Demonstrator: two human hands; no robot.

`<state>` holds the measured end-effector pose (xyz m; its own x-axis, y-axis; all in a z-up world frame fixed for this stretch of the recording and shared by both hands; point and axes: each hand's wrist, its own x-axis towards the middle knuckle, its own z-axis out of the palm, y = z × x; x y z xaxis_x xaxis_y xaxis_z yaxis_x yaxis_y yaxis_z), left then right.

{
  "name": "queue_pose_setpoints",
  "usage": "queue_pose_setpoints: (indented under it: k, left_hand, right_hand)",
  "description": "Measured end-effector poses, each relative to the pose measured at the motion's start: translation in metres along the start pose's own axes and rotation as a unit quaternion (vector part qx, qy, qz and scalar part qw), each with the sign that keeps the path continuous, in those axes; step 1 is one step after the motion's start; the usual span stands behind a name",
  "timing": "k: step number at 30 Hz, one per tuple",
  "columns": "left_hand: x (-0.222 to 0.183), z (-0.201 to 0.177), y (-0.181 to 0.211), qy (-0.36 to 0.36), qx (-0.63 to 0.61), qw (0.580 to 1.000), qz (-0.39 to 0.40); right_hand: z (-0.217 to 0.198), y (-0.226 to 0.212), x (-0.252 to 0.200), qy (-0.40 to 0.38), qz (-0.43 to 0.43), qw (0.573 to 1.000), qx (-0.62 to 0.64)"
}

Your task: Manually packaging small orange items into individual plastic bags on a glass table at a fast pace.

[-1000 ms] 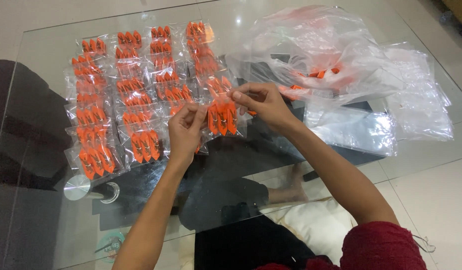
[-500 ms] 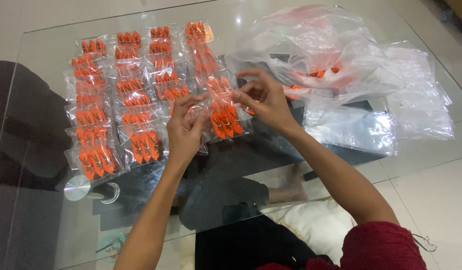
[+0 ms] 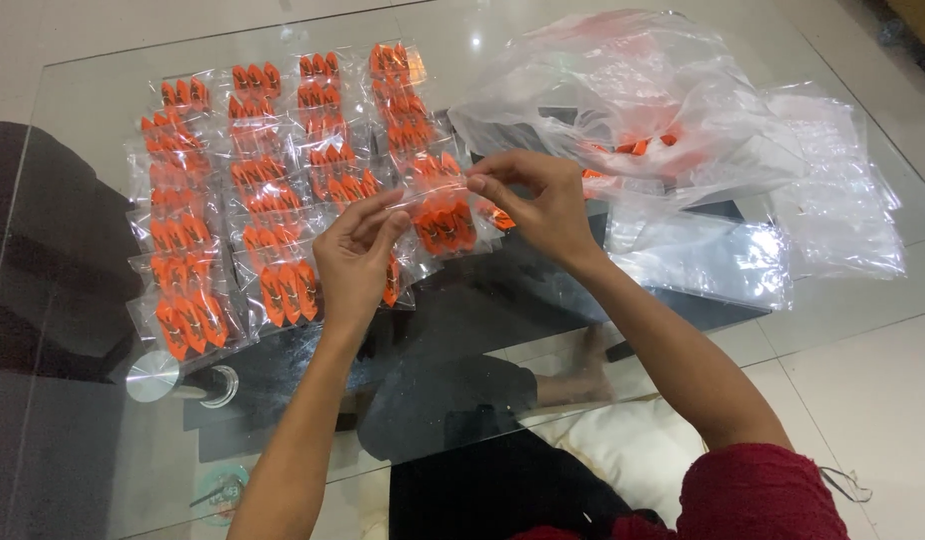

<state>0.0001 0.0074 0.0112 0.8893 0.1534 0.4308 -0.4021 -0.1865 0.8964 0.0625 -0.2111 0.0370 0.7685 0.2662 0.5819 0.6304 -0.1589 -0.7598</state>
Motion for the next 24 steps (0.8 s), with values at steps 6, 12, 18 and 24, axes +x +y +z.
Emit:
queue_pose_setpoints:
  k: [6,12,18,24]
  left_hand:
    - [0.003,-0.006,0.010,0.028,0.116,0.988,0.094]
    - [0.003,-0.008,0.002,0.018,0.115,0.988,0.105]
    - [0.010,-0.020,0.001,0.016,0.131,0.984,0.120]
    - [0.022,-0.070,0.013,-0.143,0.320,0.933,0.082]
  right_hand:
    - [-0.002,0.006,0.003,0.010,-0.098,0.995,-0.012]
    - [0.007,-0.003,-0.006,-0.087,-0.010,0.987,0.133]
    - [-0.010,0.007,0.003,-0.062,-0.025,0.997,0.044]
    - [-0.049,0.022,0.019,-0.022,0.120,0.991,0.059]
